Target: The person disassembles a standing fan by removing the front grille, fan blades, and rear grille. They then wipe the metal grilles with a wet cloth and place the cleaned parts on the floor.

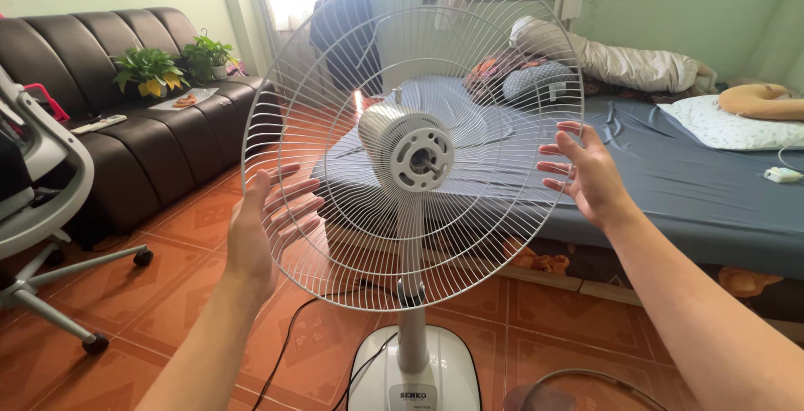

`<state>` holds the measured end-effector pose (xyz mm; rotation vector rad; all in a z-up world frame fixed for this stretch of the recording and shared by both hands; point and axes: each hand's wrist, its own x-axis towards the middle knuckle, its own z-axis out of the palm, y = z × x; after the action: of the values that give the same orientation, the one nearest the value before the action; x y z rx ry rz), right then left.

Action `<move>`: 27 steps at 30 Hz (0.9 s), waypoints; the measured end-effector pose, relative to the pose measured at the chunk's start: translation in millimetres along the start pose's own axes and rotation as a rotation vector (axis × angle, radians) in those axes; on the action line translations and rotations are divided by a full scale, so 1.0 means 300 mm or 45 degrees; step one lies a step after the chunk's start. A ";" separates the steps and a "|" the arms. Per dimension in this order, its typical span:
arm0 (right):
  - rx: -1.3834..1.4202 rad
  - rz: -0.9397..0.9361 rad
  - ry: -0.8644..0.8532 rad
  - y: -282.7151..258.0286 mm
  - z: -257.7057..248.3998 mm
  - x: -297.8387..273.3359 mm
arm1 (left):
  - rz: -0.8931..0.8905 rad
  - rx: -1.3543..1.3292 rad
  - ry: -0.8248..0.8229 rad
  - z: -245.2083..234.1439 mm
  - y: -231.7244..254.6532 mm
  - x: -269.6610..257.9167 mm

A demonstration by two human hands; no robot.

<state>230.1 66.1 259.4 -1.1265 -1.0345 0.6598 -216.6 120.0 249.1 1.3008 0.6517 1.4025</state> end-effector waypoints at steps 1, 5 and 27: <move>0.005 0.003 0.004 -0.002 -0.001 -0.005 | 0.002 -0.009 -0.006 0.002 0.002 -0.005; 0.008 -0.007 0.021 -0.023 -0.008 -0.017 | 0.013 0.007 -0.003 0.014 0.018 -0.013; -0.067 0.017 0.114 -0.111 -0.032 -0.185 | -0.051 -0.068 0.012 0.055 0.066 -0.159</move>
<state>214.2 3.8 272.1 -1.1992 -0.9734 0.5904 -215.3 66.0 254.3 1.2335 0.6392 1.3852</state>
